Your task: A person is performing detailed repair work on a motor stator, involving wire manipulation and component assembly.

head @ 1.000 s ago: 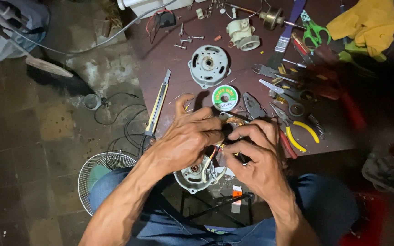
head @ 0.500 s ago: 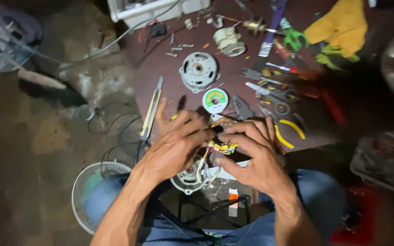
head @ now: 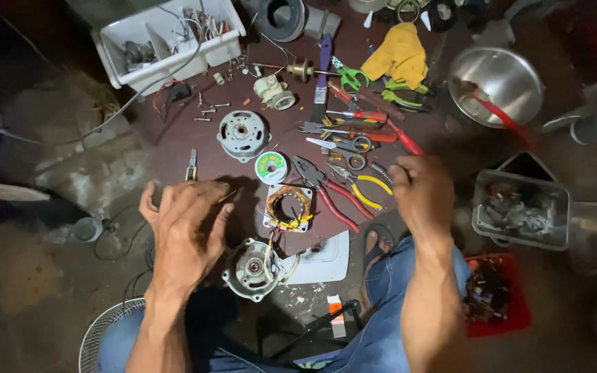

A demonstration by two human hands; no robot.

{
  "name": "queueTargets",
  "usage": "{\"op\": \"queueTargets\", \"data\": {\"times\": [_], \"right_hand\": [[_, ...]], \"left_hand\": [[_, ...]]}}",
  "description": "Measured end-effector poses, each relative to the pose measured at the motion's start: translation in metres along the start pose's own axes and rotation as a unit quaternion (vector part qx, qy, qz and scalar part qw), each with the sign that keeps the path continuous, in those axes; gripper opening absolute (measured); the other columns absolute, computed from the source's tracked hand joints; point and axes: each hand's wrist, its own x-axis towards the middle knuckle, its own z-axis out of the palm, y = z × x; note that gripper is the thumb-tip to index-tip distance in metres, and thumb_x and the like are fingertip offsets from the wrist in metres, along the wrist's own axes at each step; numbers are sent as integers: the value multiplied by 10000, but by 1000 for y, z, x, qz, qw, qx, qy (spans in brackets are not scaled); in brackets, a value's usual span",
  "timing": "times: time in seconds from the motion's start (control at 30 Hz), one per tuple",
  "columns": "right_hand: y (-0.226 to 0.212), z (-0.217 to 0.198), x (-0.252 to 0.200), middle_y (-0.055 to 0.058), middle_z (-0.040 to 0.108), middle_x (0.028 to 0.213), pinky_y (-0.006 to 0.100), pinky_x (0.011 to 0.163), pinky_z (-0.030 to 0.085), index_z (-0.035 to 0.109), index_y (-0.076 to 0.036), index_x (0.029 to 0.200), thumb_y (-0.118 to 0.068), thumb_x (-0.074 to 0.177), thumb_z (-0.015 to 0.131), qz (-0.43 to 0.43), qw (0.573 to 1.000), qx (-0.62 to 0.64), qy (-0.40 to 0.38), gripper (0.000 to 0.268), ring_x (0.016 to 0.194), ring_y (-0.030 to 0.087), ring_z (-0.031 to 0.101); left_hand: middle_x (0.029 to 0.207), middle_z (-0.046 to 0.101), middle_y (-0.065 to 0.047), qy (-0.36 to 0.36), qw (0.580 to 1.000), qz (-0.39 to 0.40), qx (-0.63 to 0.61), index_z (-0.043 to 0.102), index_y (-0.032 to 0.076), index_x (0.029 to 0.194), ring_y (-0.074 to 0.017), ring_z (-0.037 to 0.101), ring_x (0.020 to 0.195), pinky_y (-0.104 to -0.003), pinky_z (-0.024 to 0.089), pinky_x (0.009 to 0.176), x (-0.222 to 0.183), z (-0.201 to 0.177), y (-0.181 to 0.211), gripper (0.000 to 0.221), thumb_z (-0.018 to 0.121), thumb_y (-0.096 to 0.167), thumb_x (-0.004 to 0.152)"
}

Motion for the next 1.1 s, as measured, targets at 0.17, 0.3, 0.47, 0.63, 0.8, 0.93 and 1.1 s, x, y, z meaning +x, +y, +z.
{"op": "queueTargets", "data": {"times": [0.17,0.3,0.47,0.63,0.8,0.93,1.1], "right_hand": [[-10,6,6,102,690,933,445,869,539,789,-194,1051,-338,860,757,-27,999,-9,-42,242,962,343,667],[-25,-15,7,173,737,962,446,802,515,779,-35,991,-229,870,734,-27,995,83,-44,233,896,363,676],[-13,-44,12,116,765,968,380,821,494,785,-59,1002,-269,923,633,51,995,80,-26,271,996,269,689],[-4,-54,14,152,755,883,457,640,495,792,-94,975,-374,935,557,2,998,-27,-51,367,800,355,705],[-54,-78,3,111,737,809,408,766,472,753,-36,792,-127,904,689,-257,963,80,-24,158,754,286,647],[-84,-65,5,88,738,844,373,607,515,750,-49,838,-191,885,783,-301,948,54,-87,153,670,228,697],[-118,-53,0,91,674,947,326,675,517,754,-7,977,-70,901,696,-202,938,195,-202,114,751,205,662]], "left_hand": [[992,731,-42,22,999,-15,-40,747,147,1044,-288,658,967,-484,373,982,-14,8,-3,152,744,202,901],[1091,733,-53,-10,1000,-2,-24,713,86,1122,-214,627,1011,-393,388,917,-27,1,9,246,699,235,927],[1039,742,-84,38,996,-73,-40,739,33,1020,-235,666,957,-396,463,894,-48,-24,4,176,731,158,896],[1018,733,-104,100,970,-204,-89,751,13,1015,-207,682,976,-310,511,929,-70,-21,12,130,727,52,893],[918,743,-77,68,964,-183,-181,751,49,933,-181,700,825,-290,542,785,-68,3,47,102,730,135,881],[911,766,-67,70,973,-174,-134,748,96,910,-183,694,853,-412,488,884,-72,43,60,202,761,288,851],[958,747,-19,141,978,-145,-47,716,100,956,-170,631,896,-349,332,812,-55,55,70,236,796,285,833]]}}
